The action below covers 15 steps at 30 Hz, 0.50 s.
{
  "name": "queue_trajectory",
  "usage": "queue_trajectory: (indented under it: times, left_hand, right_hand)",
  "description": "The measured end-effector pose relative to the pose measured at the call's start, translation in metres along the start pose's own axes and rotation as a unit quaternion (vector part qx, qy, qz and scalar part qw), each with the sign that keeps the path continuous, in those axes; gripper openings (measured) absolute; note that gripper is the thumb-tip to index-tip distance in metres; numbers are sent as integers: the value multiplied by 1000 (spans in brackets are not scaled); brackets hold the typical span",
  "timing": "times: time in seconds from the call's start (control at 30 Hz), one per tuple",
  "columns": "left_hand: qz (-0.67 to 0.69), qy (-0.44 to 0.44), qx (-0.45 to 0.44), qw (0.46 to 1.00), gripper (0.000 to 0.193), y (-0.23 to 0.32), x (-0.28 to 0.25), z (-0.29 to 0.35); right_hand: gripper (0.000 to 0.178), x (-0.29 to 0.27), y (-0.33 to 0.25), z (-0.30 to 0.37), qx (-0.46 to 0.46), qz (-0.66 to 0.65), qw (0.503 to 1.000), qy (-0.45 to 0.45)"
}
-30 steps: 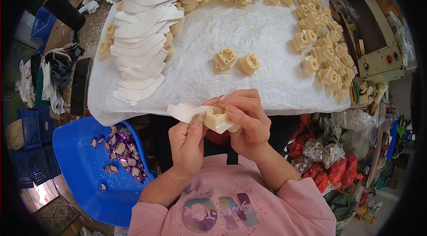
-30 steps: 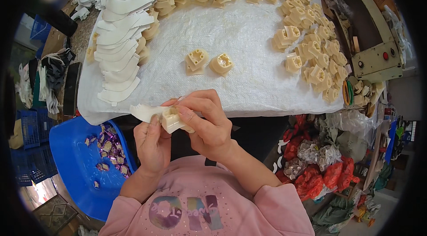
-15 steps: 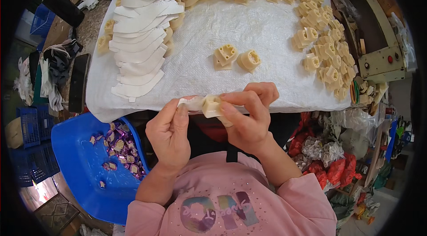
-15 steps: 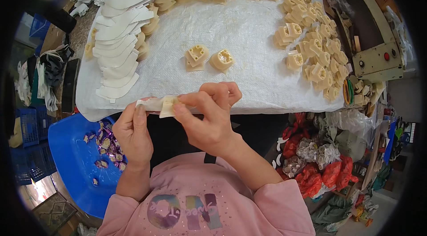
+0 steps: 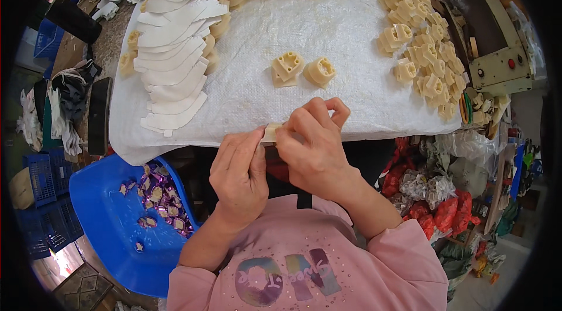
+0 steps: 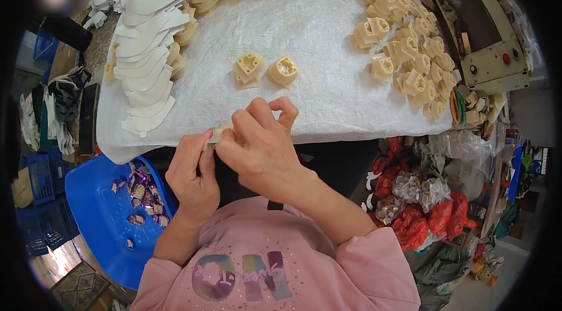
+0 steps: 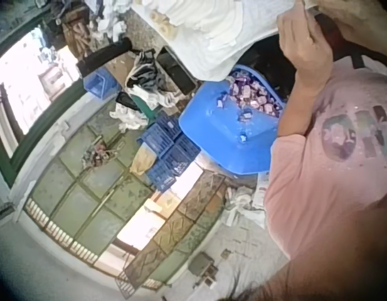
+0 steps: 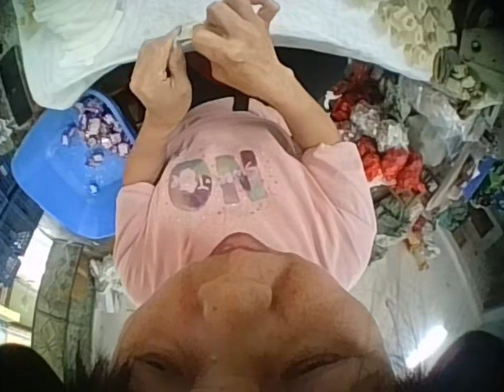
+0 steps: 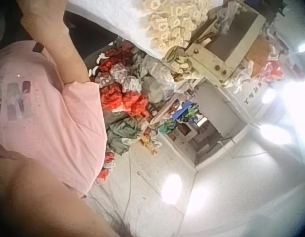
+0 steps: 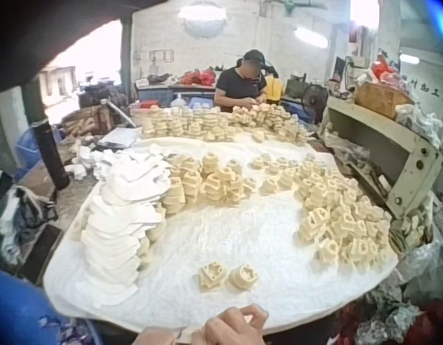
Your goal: Assemble structural shoe components by wrapping and attaching decorative/protective materials.
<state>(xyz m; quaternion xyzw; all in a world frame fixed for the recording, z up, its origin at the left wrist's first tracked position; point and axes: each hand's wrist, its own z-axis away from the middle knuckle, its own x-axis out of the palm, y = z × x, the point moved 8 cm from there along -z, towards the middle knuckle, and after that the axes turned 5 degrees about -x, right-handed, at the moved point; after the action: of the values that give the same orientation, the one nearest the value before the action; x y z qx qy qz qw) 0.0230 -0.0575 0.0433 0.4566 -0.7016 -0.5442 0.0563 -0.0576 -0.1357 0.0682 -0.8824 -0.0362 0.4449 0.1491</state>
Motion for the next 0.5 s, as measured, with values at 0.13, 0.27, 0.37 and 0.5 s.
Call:
queue_trajectory:
  times: [0.13,0.27,0.37,0.5]
  left_hand:
    - [82,-31,-41,995,20,-9,1,5]
    - [186,-19,-92,978,20,-26,0,1]
    - [194,-30,13,980,17,-16,0,-5]
    - [103,-29,93,990,9,4,1,-6]
  right_hand:
    - [26,4,15,5,16,-80,997,17]
    - [26,0,18,12,17,-196,978,69]
    - [25,2,19,15,19,-281,957,72]
    - [24,8,17,16,14,-322,946,34]
